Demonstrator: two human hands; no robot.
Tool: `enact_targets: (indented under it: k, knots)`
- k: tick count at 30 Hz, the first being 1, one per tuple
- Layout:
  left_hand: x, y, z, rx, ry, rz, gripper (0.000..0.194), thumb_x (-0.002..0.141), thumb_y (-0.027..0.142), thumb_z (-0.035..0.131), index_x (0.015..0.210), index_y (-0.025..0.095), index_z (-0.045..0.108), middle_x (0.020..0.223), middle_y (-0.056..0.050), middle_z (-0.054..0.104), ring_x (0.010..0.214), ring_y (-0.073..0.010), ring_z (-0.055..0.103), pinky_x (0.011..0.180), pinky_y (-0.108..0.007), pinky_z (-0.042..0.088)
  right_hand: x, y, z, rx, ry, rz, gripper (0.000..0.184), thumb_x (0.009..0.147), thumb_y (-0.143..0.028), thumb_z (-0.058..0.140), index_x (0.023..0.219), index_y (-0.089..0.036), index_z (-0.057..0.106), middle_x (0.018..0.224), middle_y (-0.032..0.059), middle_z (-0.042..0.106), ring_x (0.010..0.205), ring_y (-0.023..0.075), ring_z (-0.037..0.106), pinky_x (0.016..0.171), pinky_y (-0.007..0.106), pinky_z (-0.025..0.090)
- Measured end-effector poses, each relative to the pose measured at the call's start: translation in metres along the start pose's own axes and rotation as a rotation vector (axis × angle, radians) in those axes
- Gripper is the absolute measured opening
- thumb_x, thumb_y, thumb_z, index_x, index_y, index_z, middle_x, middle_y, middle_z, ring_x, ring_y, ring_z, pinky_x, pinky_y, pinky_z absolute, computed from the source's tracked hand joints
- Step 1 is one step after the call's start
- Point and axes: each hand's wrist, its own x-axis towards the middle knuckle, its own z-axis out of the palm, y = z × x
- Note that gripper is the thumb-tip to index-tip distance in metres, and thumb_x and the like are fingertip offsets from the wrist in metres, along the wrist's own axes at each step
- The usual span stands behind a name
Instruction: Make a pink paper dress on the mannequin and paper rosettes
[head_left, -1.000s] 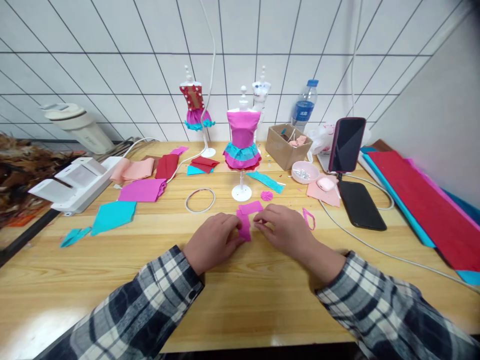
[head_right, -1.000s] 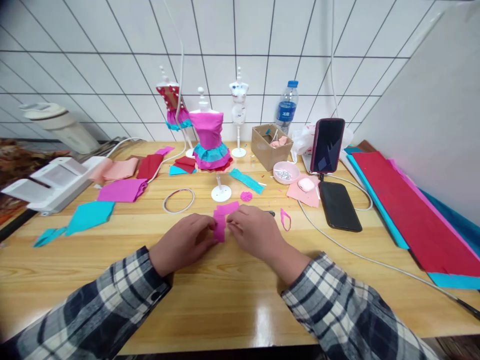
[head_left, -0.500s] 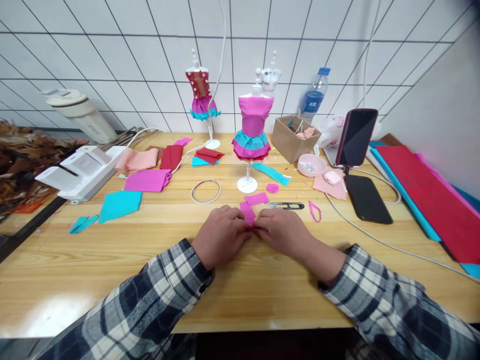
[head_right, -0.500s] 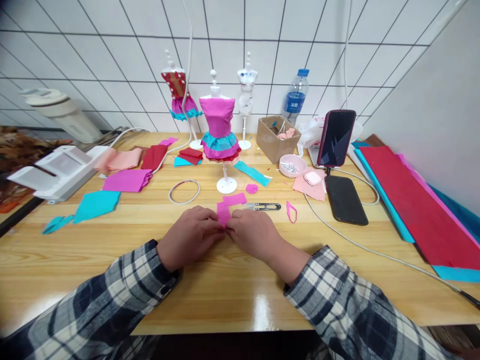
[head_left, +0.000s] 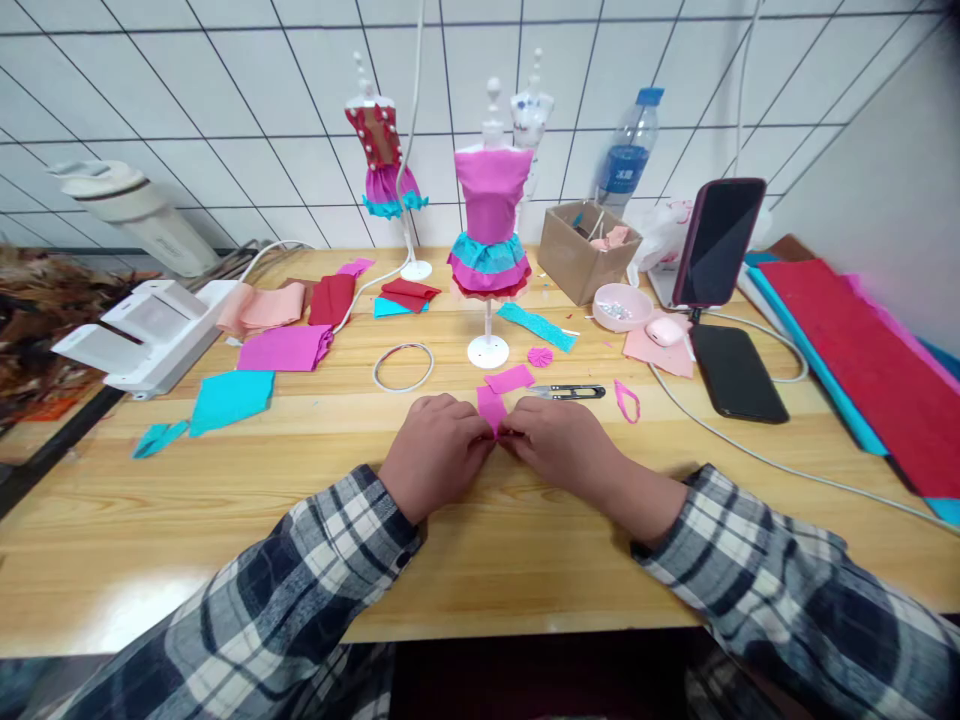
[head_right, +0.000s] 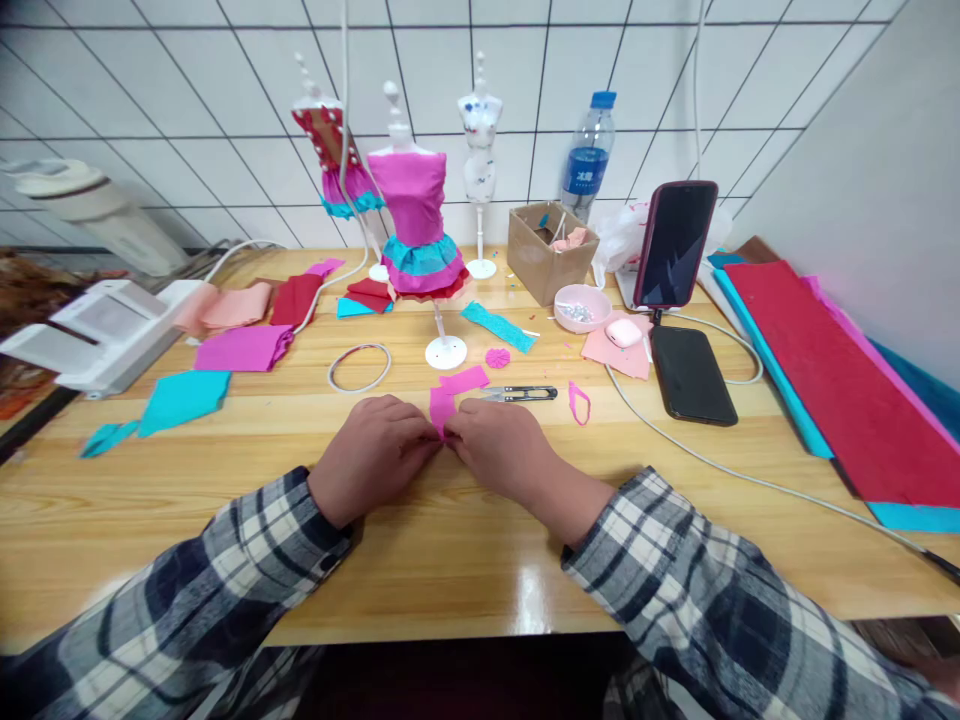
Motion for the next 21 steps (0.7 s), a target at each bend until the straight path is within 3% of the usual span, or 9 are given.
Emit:
enact_targets:
  k: [12, 21]
  knots:
    - [-0.0005, -0.0001, 0.0018, 0.031, -0.002, -0.042, 0.019, 0.089, 0.029, 0.053, 0.086, 0.023, 0.071, 0.081, -0.002, 0.071, 0.08, -0.0218, 0.06, 0.076, -0.038, 0.037, 0.0018, -0.0013, -0.001, 0.078, 0.01, 0.052, 0.013, 0.088, -0.027, 0.055, 0.088, -0.021, 0.066, 0.083, 0.0009, 0.063, 0.076, 0.0141, 0.057, 0.061, 0.026, 0.031]
    - [0.0, 0.0002, 0.0033, 0.03, 0.019, -0.039, 0.018, 0.089, 0.029, 0.054, 0.09, 0.025, 0.072, 0.083, -0.002, 0.072, 0.082, -0.0223, 0.061, 0.076, -0.039, 0.036, 0.0018, -0.0008, 0.0016, 0.065, -0.01, 0.038, 0.02, 0.091, -0.028, 0.051, 0.089, -0.022, 0.07, 0.084, 0.0022, 0.064, 0.078, 0.0147, 0.057, 0.063, 0.027, 0.032]
